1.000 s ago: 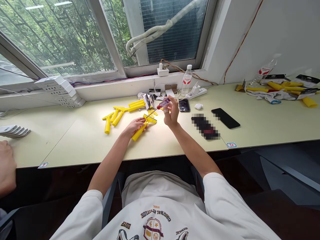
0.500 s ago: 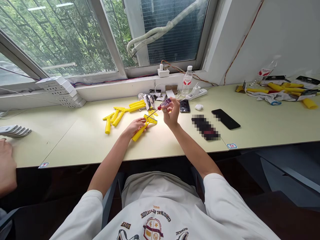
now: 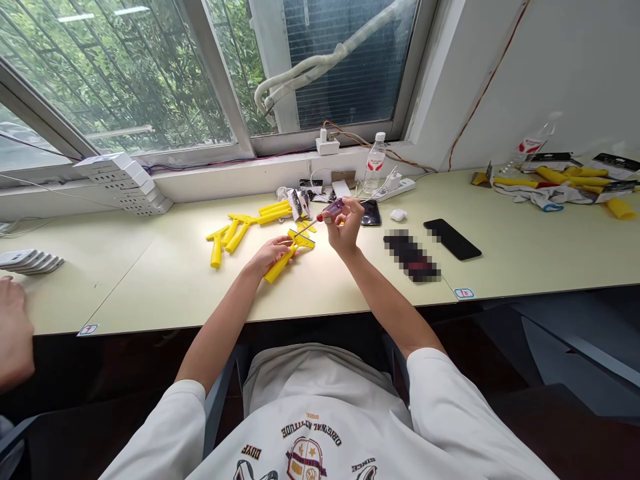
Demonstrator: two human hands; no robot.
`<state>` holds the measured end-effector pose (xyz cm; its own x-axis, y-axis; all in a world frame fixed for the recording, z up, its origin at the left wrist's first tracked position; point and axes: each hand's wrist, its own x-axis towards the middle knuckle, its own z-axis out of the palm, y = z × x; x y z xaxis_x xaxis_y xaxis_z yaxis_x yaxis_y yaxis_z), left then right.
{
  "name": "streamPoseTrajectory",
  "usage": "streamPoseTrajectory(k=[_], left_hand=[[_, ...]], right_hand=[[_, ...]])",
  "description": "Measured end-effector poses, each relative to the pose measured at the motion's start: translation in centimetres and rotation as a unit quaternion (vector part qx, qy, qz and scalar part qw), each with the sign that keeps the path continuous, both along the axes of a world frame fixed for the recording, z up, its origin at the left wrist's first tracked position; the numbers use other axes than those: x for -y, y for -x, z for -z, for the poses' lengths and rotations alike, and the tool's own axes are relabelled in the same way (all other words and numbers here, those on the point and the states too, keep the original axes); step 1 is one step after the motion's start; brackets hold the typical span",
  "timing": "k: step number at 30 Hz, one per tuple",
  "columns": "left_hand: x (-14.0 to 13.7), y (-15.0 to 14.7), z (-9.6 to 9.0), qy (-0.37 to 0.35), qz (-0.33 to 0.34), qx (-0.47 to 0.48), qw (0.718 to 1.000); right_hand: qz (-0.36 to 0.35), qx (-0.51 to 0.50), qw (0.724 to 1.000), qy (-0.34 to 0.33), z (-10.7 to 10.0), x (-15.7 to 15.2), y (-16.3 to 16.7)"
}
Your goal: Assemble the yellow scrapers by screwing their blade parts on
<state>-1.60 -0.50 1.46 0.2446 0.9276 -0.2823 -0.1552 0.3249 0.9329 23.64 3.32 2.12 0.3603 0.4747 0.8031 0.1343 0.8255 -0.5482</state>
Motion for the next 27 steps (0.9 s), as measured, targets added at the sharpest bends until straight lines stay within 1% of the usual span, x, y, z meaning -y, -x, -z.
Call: streamPoseTrajectory(k=[3,8,13,19,22,27], left_hand=[[0.1,0.0,0.0,0.001,0.000,-0.002,1.000],[-0.1,0.1,0.2,-0.001,0.000,0.001,1.000],[-0.2,0.1,0.3,-0.005,-0.001,0.001,1.000],[-0.2,0.1,0.4,-0.005,0.001,-0.003,1.000],[-0.3,0.1,0.4,-0.006,-0.002,-0.004,1.000],[-0.3,0.1,0.4,-0.008,0.001,-0.008,1.000]], right_hand=[[0.030,0.013,0.999,-0.026,0.1,0.2,-0.1],[-0.001,0.006,0.999,-0.033,0.2,0.0,0.0],[0.021,0.003,0.999,-0.042,0.5,-0.7,0.1],[-0.025,0.021,0.999,-0.035,0.1,0.2,0.0],[-0.035,0.037,0.998,-0.036,0.1,0.4,0.0],[-0.003,0.027,0.999,-0.044,0.9,-0.8,0.1]])
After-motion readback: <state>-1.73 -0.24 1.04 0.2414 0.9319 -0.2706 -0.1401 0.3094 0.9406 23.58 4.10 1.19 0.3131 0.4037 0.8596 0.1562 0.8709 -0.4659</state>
